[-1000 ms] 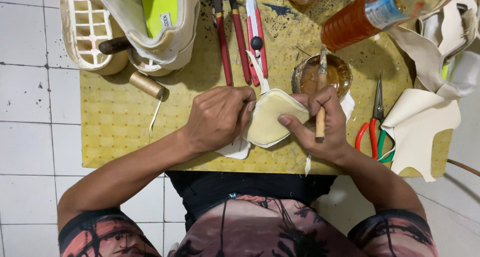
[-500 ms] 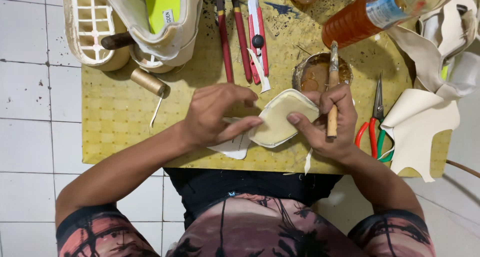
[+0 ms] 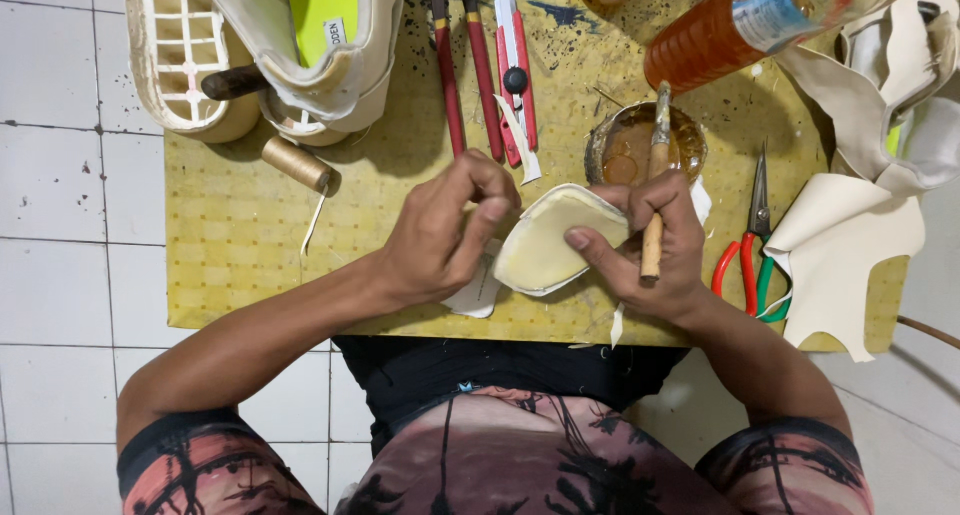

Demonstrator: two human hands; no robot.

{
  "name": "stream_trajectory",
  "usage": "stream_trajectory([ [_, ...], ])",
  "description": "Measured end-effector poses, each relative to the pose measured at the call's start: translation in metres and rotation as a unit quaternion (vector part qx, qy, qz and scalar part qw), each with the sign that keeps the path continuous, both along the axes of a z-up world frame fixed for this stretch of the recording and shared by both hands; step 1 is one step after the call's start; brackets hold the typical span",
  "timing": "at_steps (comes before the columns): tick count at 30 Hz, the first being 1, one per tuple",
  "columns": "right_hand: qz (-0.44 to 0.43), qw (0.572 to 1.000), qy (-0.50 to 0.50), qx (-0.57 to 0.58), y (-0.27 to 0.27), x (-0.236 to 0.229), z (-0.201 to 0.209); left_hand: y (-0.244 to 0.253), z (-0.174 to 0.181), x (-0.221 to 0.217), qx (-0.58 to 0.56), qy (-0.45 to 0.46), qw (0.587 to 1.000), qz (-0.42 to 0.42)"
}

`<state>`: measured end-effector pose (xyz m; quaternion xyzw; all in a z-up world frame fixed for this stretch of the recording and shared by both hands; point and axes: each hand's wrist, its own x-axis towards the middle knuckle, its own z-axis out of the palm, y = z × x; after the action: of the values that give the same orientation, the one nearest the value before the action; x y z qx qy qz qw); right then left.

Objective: The person trims a piece of white material using scissors, then pours a liquid into a small container. They use a brush to apply the liquid onto the edges of the white material pieces.

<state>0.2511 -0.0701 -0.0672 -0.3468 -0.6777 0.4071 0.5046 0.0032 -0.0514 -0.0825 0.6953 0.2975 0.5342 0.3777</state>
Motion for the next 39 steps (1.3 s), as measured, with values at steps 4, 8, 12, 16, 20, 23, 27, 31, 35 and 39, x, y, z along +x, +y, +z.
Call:
stream_trajectory([
  [4, -0.001, 1.000, 0.002, -0.010, 0.002, 0.008, -0.001, 0.003, 0.009, -0.012, -0.043, -0.043, 0.998, -0.017],
  [8, 0.022, 1.000, 0.007, -0.014, 0.001, 0.003, 0.001, 0.002, 0.020, -0.011, 0.014, 0.008, 1.000, -0.023],
  [12, 0.030, 0.999, -0.004, -0.031, 0.000, -0.003, 0.012, -0.001, 0.036, -0.004, -0.002, 0.019, 0.999, -0.027],
  [16, 0.038, 0.999, 0.000, -0.021, 0.002, -0.007, 0.021, 0.000, 0.031, -0.009, 0.000, 0.059, 0.998, -0.027],
  [20, 0.038, 0.999, 0.004, -0.021, 0.001, -0.006, 0.017, 0.000, 0.009, -0.011, -0.058, 0.044, 0.997, -0.014],
  [23, 0.038, 0.999, 0.003, -0.022, 0.002, -0.007, 0.018, 0.003, 0.029, -0.011, -0.078, 0.024, 0.997, -0.007],
  [27, 0.036, 0.999, -0.006, -0.026, 0.004, -0.005, 0.021, 0.003, 0.037, -0.007, -0.149, -0.064, 0.985, -0.058],
  [31, 0.031, 0.999, -0.003, -0.018, 0.005, 0.000, 0.015, 0.004, 0.027, -0.006, -0.131, -0.014, 0.987, -0.096],
  [35, 0.018, 1.000, -0.013, -0.001, 0.010, 0.002, 0.018, 0.004, 0.038, -0.007, -0.106, 0.007, 0.989, -0.100],
  [39, -0.028, 0.997, -0.063, 0.032, 0.013, 0.007, 0.038, 0.005, 0.038, -0.010, -0.108, -0.002, 0.988, -0.111],
])
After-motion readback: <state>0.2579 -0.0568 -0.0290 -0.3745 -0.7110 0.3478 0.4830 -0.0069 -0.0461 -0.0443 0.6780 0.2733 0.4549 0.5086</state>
